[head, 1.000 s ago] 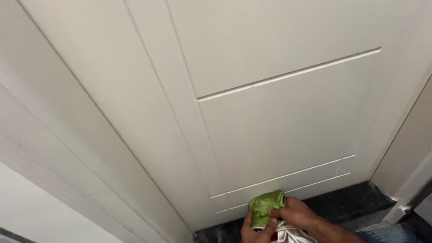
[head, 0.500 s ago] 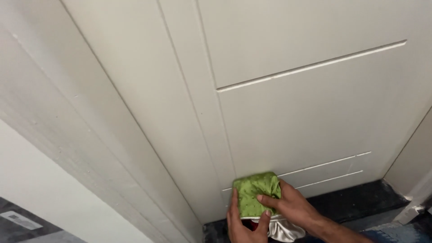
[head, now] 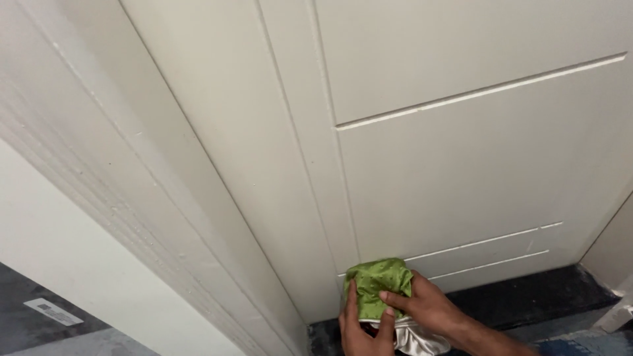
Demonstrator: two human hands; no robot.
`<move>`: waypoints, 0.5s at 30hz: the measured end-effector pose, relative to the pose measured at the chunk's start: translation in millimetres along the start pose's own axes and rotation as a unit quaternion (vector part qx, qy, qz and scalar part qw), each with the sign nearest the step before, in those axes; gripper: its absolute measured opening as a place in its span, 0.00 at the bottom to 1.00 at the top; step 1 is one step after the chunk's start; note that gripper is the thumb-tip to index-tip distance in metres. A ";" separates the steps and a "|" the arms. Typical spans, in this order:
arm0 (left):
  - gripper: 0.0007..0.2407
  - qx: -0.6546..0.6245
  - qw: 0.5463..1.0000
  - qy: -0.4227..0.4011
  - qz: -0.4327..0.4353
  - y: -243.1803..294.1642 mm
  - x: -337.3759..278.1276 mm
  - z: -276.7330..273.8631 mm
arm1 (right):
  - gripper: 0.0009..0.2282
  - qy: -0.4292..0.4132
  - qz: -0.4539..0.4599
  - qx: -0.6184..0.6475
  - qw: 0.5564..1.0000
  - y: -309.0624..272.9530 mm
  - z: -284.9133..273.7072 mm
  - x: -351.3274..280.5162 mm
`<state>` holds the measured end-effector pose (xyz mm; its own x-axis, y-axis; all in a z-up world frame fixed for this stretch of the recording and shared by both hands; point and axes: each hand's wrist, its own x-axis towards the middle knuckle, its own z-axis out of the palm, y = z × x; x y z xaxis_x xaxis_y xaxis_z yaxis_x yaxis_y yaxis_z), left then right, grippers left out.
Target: The person uses a green cloth to wipe the lower section of a white door and its adjacent frame. The camera is extremely shaky throughout the process, obscuring clear visibility of the hand movements.
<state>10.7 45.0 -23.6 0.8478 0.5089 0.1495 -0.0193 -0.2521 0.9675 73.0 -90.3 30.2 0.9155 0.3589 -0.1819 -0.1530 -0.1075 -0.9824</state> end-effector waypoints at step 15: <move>0.37 0.000 0.999 -0.029 -0.025 -60.5 17.9 2.4 | 0.17 0.004 -0.017 -0.058 0.998 28.9 16.0 17.4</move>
<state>28.4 67.5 -80.0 0.8765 0.4731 0.0888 0.0237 -0.2266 0.9737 78.5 -72.4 -2.1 0.9225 0.3564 -0.1483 -0.0784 -0.2032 -0.9760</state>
